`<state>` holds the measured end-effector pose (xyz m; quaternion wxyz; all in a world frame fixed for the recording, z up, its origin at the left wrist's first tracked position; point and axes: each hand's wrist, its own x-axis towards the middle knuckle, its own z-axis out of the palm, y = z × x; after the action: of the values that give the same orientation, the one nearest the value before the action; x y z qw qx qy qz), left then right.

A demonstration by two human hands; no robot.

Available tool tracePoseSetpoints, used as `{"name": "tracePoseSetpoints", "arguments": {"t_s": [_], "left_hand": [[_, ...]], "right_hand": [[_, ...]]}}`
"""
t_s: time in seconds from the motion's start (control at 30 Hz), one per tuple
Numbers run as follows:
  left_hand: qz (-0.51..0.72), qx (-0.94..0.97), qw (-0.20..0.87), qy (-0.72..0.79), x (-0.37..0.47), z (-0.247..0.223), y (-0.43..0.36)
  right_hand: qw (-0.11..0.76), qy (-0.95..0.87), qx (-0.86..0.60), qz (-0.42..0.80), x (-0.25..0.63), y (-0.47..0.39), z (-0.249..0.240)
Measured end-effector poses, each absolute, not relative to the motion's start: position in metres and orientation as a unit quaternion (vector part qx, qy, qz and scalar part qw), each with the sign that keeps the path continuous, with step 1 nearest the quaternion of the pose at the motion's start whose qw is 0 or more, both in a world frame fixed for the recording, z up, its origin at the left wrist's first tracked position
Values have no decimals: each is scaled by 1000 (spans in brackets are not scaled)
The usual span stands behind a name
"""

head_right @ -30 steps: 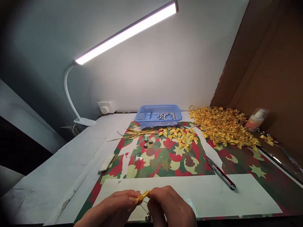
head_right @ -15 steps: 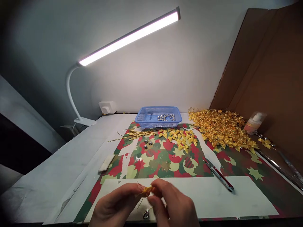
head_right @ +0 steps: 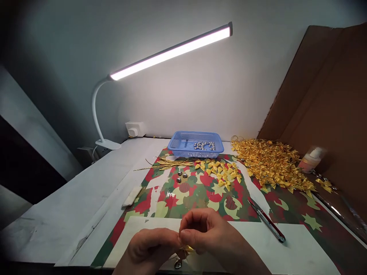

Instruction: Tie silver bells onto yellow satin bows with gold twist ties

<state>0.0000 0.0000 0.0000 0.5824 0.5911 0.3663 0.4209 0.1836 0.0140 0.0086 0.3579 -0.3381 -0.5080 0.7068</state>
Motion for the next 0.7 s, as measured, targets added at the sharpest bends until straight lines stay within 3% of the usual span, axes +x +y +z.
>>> {"name": "tracePoseSetpoints", "arguments": {"t_s": [0.2,0.43,0.7], "left_hand": [[389,601,591,371,-4,-1,3],[382,597,584,395,0,-2,13],[392,571,598,403,-2,-3,16]], "right_hand": [[342,-500,-338,720,183,19,9],[528,-391,-367,659,174,38,3],[640,-343,-319,610,187,49,27]]}}
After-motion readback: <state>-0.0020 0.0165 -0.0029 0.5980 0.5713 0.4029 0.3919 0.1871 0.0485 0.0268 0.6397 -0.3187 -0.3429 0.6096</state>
